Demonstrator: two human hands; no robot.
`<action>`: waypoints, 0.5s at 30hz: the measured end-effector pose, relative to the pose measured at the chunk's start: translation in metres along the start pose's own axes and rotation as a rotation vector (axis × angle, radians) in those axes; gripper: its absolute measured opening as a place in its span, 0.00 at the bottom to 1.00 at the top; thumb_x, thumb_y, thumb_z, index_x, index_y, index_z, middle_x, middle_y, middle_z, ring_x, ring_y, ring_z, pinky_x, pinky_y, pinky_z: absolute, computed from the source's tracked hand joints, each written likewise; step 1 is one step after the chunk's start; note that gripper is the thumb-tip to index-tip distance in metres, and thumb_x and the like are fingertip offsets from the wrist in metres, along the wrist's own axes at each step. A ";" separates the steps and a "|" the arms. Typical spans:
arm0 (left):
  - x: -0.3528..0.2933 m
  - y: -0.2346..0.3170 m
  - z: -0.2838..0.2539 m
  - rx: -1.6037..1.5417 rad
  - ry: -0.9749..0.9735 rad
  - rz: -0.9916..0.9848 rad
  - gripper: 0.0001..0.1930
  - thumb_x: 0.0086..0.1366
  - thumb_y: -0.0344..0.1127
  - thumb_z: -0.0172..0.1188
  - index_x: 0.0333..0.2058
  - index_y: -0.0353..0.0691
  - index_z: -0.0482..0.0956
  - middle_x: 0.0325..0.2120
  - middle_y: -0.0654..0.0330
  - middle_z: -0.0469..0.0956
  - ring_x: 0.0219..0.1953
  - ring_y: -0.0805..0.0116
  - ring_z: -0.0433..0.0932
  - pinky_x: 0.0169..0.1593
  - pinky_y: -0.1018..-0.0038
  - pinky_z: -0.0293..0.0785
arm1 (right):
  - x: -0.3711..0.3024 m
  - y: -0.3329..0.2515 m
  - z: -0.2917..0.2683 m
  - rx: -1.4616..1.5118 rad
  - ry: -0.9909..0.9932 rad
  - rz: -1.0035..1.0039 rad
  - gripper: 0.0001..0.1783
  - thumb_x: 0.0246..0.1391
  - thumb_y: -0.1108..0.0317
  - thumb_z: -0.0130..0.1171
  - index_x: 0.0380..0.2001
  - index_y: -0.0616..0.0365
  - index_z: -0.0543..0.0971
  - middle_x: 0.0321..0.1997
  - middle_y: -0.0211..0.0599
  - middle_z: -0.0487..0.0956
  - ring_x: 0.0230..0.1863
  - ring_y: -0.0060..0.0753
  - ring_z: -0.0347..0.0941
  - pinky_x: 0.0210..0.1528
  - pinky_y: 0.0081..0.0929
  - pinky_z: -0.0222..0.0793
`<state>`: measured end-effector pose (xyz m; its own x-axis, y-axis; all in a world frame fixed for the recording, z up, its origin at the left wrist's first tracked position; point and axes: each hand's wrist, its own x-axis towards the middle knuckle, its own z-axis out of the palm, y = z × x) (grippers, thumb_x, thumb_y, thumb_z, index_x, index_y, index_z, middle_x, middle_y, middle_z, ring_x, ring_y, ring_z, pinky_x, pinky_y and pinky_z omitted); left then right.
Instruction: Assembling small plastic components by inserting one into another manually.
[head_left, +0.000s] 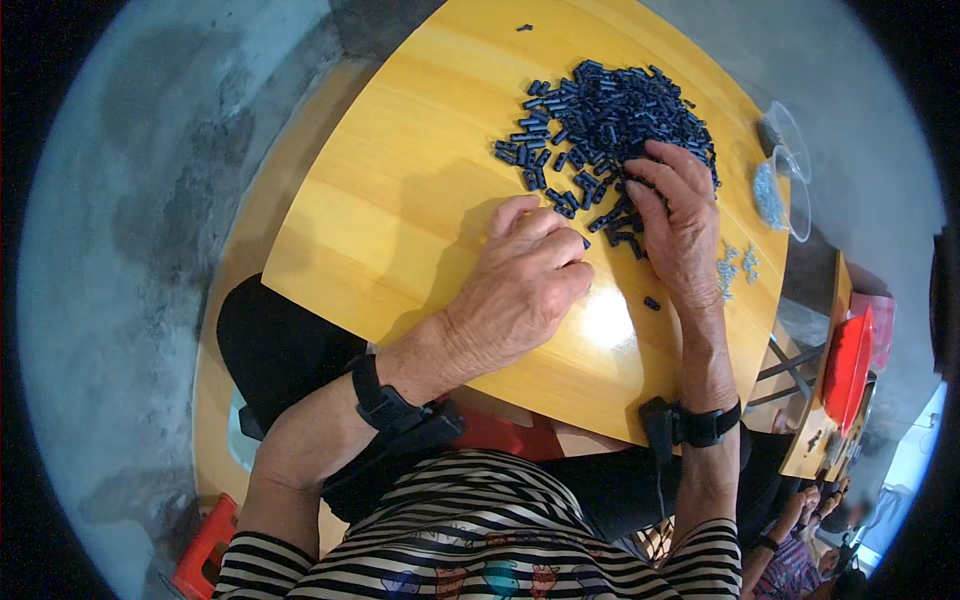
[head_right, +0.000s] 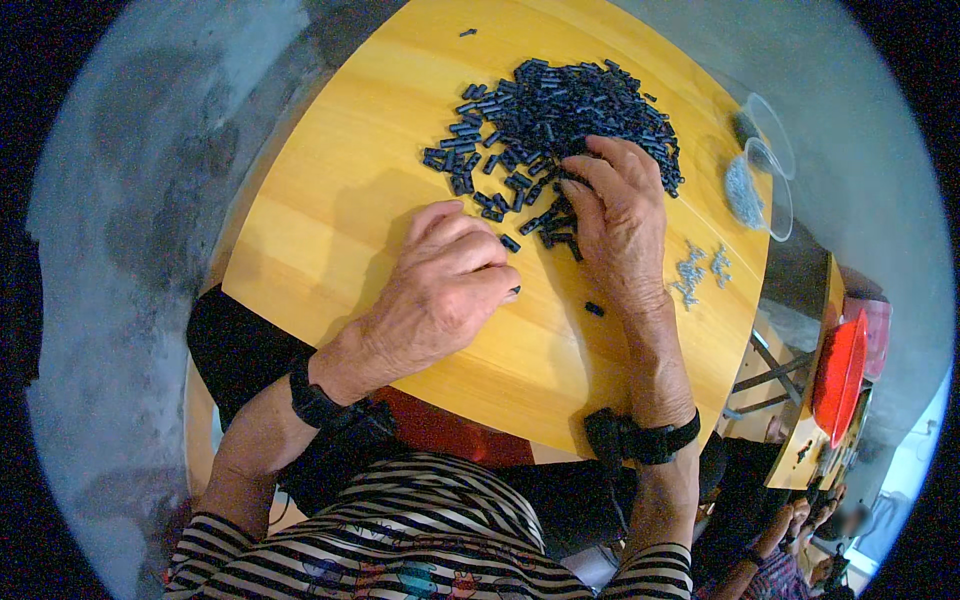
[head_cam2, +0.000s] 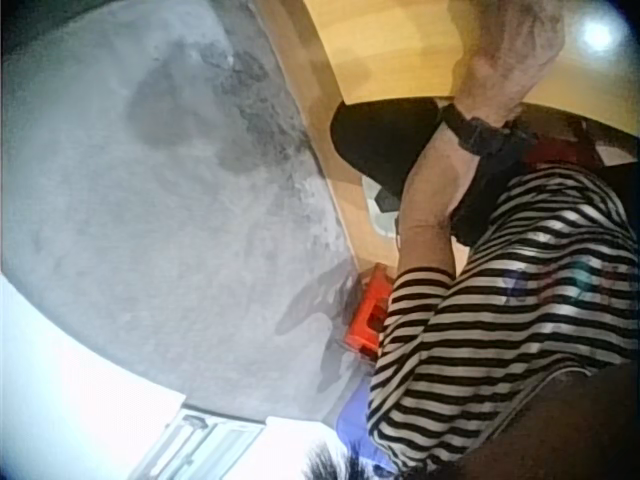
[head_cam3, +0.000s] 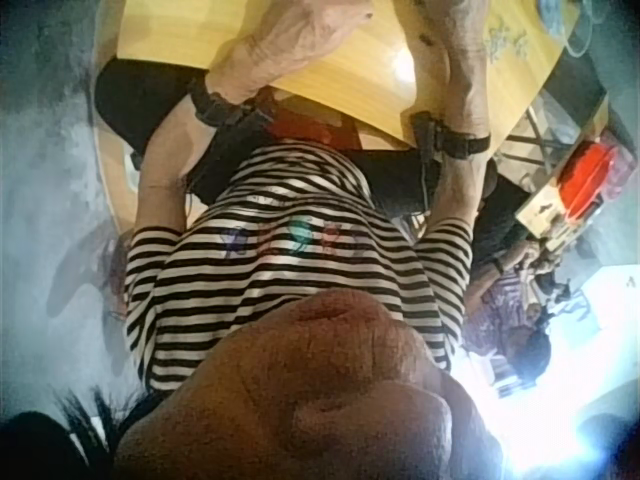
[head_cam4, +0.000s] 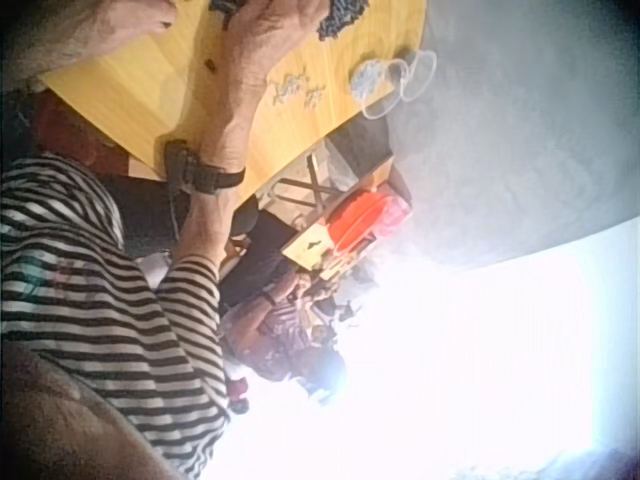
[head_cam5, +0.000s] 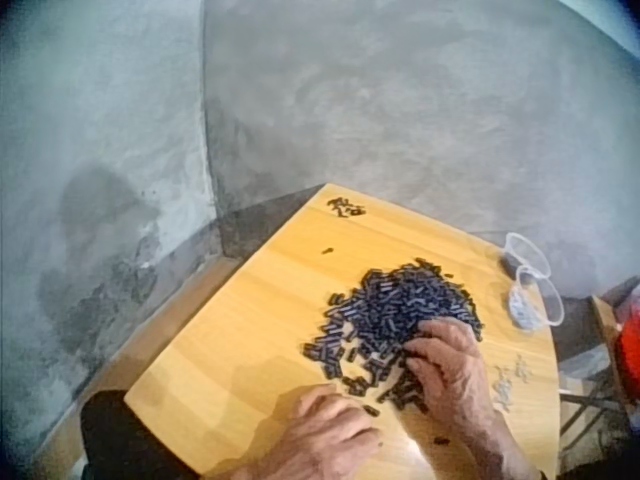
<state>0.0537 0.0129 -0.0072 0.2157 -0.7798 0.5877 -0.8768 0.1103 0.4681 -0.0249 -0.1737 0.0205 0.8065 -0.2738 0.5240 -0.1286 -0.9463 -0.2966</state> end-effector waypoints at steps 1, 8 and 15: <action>0.001 0.000 0.000 -0.005 -0.003 -0.002 0.03 0.48 0.30 0.60 0.23 0.40 0.76 0.26 0.63 0.70 0.39 0.64 0.70 0.52 0.59 0.61 | 0.002 -0.003 -0.001 -0.012 0.011 -0.017 0.08 0.42 0.75 0.60 0.30 0.58 0.80 0.44 0.41 0.76 0.50 0.46 0.68 0.53 0.38 0.63; -0.002 0.001 -0.003 -0.007 -0.016 -0.004 0.02 0.47 0.29 0.59 0.23 0.40 0.76 0.26 0.62 0.71 0.39 0.64 0.70 0.53 0.58 0.61 | 0.009 -0.011 0.009 -0.098 -0.027 -0.098 0.08 0.39 0.75 0.60 0.28 0.57 0.79 0.43 0.40 0.76 0.51 0.47 0.68 0.53 0.40 0.63; -0.003 0.003 0.000 -0.010 -0.027 0.005 0.03 0.46 0.29 0.59 0.22 0.39 0.77 0.26 0.62 0.71 0.38 0.63 0.70 0.52 0.60 0.61 | 0.013 -0.008 0.012 0.001 -0.003 -0.080 0.06 0.38 0.76 0.61 0.25 0.58 0.79 0.42 0.40 0.77 0.49 0.45 0.69 0.51 0.35 0.65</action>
<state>0.0509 0.0152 -0.0075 0.1998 -0.7957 0.5717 -0.8731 0.1202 0.4725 -0.0060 -0.1677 0.0198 0.8159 -0.1966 0.5437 -0.0628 -0.9650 -0.2547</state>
